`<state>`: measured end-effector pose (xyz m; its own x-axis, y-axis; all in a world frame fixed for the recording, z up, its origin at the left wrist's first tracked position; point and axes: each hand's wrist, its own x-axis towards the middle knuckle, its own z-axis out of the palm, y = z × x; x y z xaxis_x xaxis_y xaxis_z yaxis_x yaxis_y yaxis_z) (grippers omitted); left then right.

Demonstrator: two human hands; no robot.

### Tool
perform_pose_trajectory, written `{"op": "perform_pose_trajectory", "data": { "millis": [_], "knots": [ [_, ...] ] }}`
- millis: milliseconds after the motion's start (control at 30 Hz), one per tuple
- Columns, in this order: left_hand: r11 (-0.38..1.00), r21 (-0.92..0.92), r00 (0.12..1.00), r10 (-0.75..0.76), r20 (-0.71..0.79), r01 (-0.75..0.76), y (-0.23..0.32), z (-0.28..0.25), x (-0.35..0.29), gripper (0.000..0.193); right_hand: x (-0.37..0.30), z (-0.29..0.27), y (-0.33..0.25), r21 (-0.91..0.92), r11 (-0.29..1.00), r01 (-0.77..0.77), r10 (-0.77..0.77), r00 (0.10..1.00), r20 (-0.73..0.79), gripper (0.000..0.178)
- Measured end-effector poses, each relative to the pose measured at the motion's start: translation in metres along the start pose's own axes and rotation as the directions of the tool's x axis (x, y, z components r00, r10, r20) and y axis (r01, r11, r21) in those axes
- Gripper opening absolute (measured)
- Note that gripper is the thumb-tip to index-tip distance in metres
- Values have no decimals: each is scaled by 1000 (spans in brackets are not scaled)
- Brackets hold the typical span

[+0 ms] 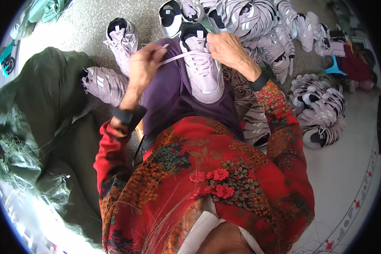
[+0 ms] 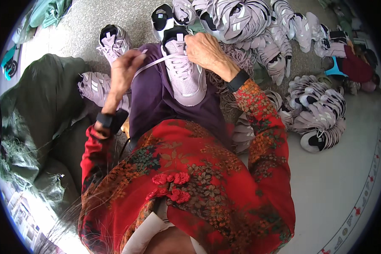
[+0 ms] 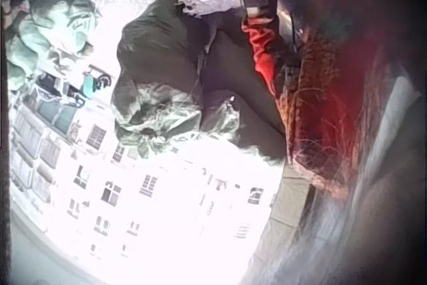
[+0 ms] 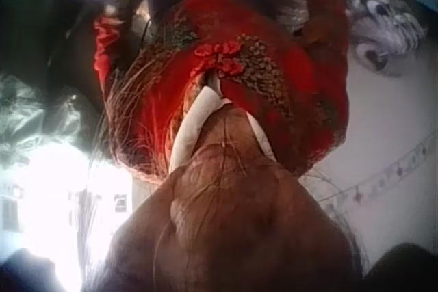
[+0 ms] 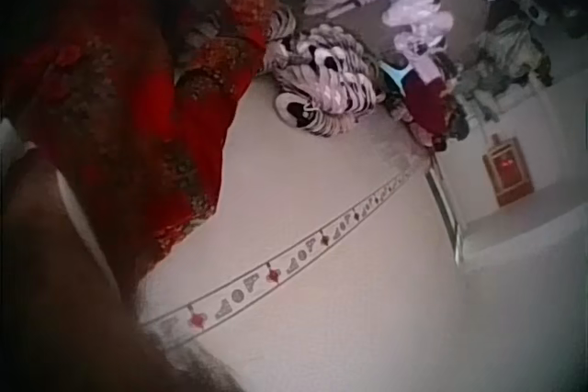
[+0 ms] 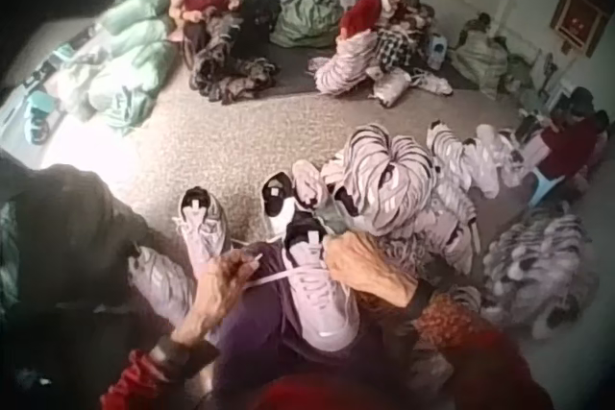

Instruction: The person sits on the floor and laces a white sneaker by hand. They thread the laces through the eyelets, pull them tight, and tie a knot to secure the shoe.

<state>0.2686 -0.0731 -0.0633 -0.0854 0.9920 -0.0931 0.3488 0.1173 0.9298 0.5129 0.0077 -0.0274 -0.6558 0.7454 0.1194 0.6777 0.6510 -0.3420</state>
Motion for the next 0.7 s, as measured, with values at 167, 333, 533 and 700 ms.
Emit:
{"op": "perform_pose_trajectory", "data": {
  "millis": [167,333,533,700],
  "knots": [
    [898,378,974,210,83,-226,4,32,7,18,-11,4,6,2,1000,-17,17,1000,2,9],
    [922,308,969,195,152,-234,5,26,13,18,-13,10,11,120,988,-101,102,995,-7,8],
    [967,179,971,144,193,-179,-2,25,25,19,-13,11,14,150,986,-77,80,997,-8,9],
    [941,281,972,139,187,-188,11,27,28,18,-13,13,17,118,989,-90,89,996,18,9]
  ]
}}
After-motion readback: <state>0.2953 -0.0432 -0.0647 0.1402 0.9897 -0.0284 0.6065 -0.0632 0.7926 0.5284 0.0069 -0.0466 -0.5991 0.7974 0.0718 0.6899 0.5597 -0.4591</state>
